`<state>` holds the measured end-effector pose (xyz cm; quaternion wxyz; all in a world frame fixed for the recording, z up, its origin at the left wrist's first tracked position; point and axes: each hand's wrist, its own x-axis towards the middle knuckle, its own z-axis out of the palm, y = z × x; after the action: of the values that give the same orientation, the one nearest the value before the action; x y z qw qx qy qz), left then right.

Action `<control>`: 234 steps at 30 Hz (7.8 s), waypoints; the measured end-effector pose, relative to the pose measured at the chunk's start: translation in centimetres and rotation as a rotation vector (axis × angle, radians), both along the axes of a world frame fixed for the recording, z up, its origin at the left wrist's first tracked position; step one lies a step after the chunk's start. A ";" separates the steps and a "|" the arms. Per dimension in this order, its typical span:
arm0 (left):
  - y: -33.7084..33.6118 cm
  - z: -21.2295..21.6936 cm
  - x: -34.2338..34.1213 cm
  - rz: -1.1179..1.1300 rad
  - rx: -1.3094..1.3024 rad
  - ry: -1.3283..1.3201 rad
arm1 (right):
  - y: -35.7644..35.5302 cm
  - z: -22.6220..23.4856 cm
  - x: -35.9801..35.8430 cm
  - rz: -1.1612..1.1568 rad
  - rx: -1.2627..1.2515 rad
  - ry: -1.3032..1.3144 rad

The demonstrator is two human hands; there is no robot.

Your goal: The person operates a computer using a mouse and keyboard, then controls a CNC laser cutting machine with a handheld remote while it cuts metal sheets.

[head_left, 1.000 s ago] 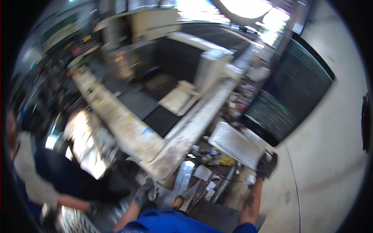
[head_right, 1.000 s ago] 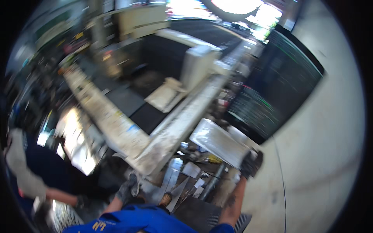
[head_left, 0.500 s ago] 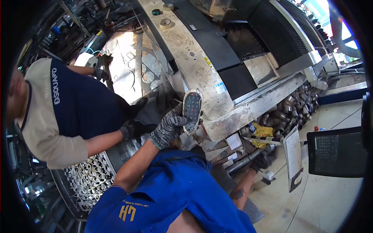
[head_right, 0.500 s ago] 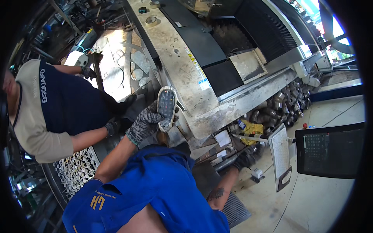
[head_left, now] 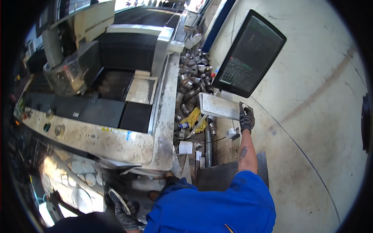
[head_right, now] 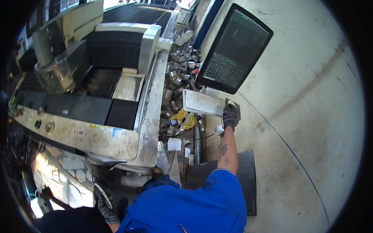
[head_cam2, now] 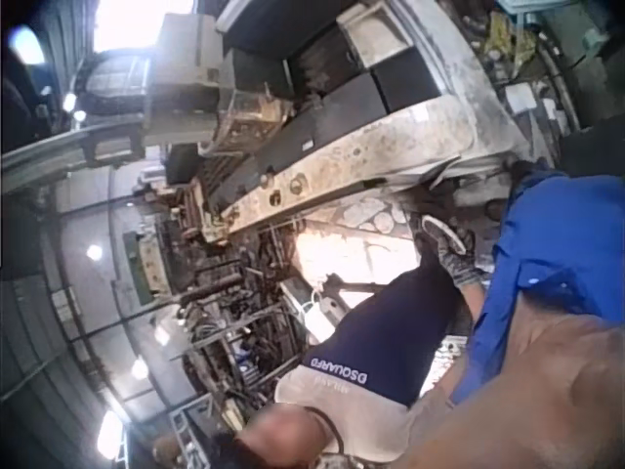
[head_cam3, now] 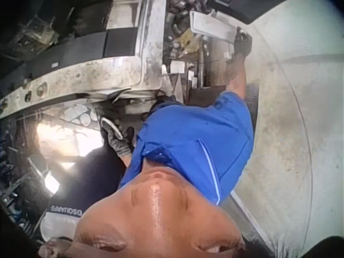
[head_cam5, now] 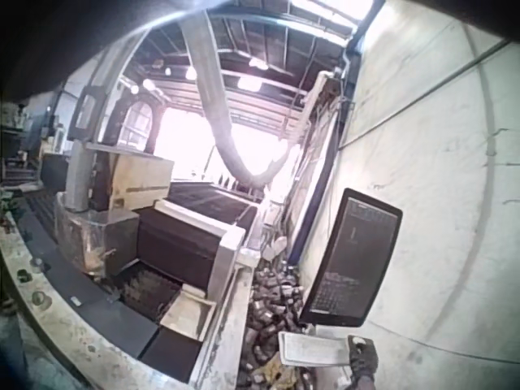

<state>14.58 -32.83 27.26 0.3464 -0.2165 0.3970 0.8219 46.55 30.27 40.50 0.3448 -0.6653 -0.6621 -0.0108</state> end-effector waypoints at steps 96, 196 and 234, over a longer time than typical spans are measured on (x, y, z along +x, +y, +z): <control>33.5 -14.0 -4.1 0.145 -0.684 0.114 | 15.4 -6.3 7.2 0.302 -0.059 -0.156; 34.9 -17.5 -11.8 -0.641 -1.175 0.075 | 14.8 -5.7 7.0 0.254 -0.005 -0.054; 35.7 -16.9 -11.5 -0.753 -1.248 0.273 | 15.7 -7.2 7.0 0.286 -0.036 -0.079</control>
<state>3.06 2.90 10.41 0.3650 -0.1183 0.8772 0.2885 53.55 45.95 33.26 0.3045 -0.5692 -0.7634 0.0240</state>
